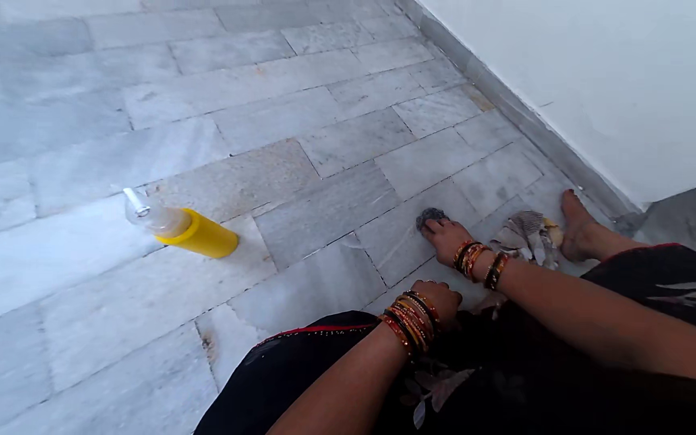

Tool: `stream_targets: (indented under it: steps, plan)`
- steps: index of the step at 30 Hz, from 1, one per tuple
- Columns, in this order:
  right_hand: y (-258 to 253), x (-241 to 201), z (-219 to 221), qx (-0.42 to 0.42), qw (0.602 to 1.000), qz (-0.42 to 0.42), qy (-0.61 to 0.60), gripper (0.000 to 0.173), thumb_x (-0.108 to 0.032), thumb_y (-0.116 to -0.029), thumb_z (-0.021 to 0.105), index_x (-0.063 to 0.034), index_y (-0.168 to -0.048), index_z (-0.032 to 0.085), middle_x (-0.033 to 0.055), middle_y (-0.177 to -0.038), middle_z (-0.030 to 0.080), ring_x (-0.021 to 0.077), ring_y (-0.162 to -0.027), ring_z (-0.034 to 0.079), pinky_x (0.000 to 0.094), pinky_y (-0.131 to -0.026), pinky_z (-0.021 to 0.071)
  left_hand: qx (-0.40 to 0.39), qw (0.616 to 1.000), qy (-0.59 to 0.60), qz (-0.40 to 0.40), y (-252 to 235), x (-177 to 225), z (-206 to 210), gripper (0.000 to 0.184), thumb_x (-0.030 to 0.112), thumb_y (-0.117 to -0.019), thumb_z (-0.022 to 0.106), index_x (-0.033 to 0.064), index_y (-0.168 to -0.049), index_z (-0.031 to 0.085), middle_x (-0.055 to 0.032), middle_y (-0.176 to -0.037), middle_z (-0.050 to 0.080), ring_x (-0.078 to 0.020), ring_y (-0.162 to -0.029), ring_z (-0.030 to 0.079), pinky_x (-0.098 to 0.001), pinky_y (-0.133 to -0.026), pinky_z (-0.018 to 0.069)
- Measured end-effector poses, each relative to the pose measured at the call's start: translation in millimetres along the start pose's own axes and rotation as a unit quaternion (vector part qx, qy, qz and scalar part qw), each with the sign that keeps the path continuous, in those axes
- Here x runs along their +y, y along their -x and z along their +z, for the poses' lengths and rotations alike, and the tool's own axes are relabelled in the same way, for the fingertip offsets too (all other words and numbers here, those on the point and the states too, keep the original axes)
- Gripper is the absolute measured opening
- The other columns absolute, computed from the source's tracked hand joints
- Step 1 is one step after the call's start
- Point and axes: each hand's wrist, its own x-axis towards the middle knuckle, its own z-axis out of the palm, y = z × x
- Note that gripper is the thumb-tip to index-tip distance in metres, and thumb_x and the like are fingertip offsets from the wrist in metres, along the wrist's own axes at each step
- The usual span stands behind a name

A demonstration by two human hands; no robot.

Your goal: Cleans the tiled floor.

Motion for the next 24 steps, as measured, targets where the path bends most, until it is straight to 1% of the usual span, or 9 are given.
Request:
stream_targets:
  steps: [2,5,7,10,13,16,19,21,24]
  plan:
    - [-17,8,-7,-0.011,1.000,0.015,0.004,0.067,-0.002,-0.0904,0.067,-0.0129,-0.154,0.049,0.0087,-0.164,0.038,0.0412,-0.145,0.040,0.0608,-0.109,0.0423,0.004,1.000,-0.006,-0.004,0,-1,0,0.053,0.035,-0.1059,0.059,0.0068,-0.150,0.051,-0.0244,-0.151,0.052,-0.0458,-0.138,0.051,-0.0687,-0.108,0.0418]
    - [-29,6,-15,-0.019,0.999,0.031,0.012,0.065,-0.002,-0.0907,0.067,-0.0104,-0.153,0.050,0.0101,-0.163,0.038,0.0414,-0.145,0.041,0.0616,-0.107,0.0428,0.009,1.000,-0.007,-0.014,2,0,2,0.053,0.036,-0.1058,0.059,0.0071,-0.150,0.051,-0.0248,-0.150,0.052,-0.0458,-0.137,0.052,-0.0690,-0.107,0.0423]
    - [-23,0,-9,-0.024,0.999,0.032,0.003,0.067,-0.003,-0.0896,0.069,-0.0079,-0.153,0.048,0.0125,-0.163,0.037,0.0428,-0.145,0.039,0.0633,-0.110,0.0407,0.010,1.000,-0.005,-0.020,4,1,4,0.054,0.035,-0.1054,0.060,0.0078,-0.151,0.051,-0.0245,-0.150,0.053,-0.0461,-0.137,0.053,-0.0695,-0.107,0.0423]
    - [0,-10,5,-0.041,0.999,0.012,0.014,0.069,-0.004,-0.0883,0.070,-0.0043,-0.153,0.046,0.0159,-0.163,0.036,0.0448,-0.143,0.041,0.0627,-0.108,0.0426,0.012,1.000,-0.007,-0.013,6,2,3,0.054,0.035,-0.1048,0.061,0.0073,-0.150,0.051,-0.0245,-0.150,0.053,-0.0464,-0.136,0.053,-0.0700,-0.106,0.0428]
    - [14,-15,16,-0.057,0.998,0.007,0.018,0.071,-0.004,-0.0890,0.069,-0.0057,-0.155,0.044,0.0128,-0.165,0.034,0.0423,-0.144,0.040,0.0594,-0.108,0.0436,0.011,1.000,-0.009,-0.005,3,2,-1,0.055,0.035,-0.1047,0.061,0.0072,-0.151,0.051,-0.0245,-0.151,0.051,-0.0462,-0.136,0.053,-0.0696,-0.107,0.0425]
    - [8,-12,10,-0.047,0.999,0.006,0.016,0.065,-0.002,-0.0911,0.066,-0.0039,-0.153,0.046,0.0128,-0.163,0.037,0.0421,-0.143,0.042,0.0594,-0.107,0.0443,0.002,1.000,-0.008,-0.002,0,2,-2,0.054,0.034,-0.1054,0.060,0.0078,-0.152,0.050,-0.0242,-0.152,0.051,-0.0457,-0.138,0.051,-0.0685,-0.108,0.0422]
    - [-2,-12,-1,-0.037,0.999,-0.006,0.032,0.051,-0.002,-0.0923,0.065,0.0006,-0.142,0.057,0.0147,-0.156,0.045,0.0415,-0.136,0.049,0.0574,-0.104,0.0468,-0.003,1.000,-0.007,-0.006,-1,1,-1,0.054,0.036,-0.1054,0.060,0.0085,-0.152,0.050,-0.0236,-0.152,0.052,-0.0455,-0.138,0.051,-0.0686,-0.108,0.0420]
    - [-3,-12,-2,-0.038,0.998,-0.008,0.041,0.049,-0.001,-0.0947,0.061,-0.0012,-0.143,0.057,0.0140,-0.156,0.045,0.0406,-0.137,0.049,0.0564,-0.106,0.0464,-0.002,1.000,-0.010,-0.010,-1,1,0,0.055,0.036,-0.1051,0.061,0.0078,-0.151,0.051,-0.0240,-0.152,0.051,-0.0457,-0.138,0.052,-0.0687,-0.108,0.0416]
    - [-8,4,2,-0.019,1.000,0.019,0.013,0.067,0.004,-0.0953,0.059,-0.0138,-0.158,0.042,0.0114,-0.166,0.034,0.0443,-0.145,0.040,0.0635,-0.106,0.0427,0.009,1.000,-0.016,-0.015,0,1,0,0.055,0.035,-0.1054,0.060,0.0064,-0.151,0.051,-0.0256,-0.151,0.052,-0.0467,-0.137,0.052,-0.0693,-0.108,0.0420]
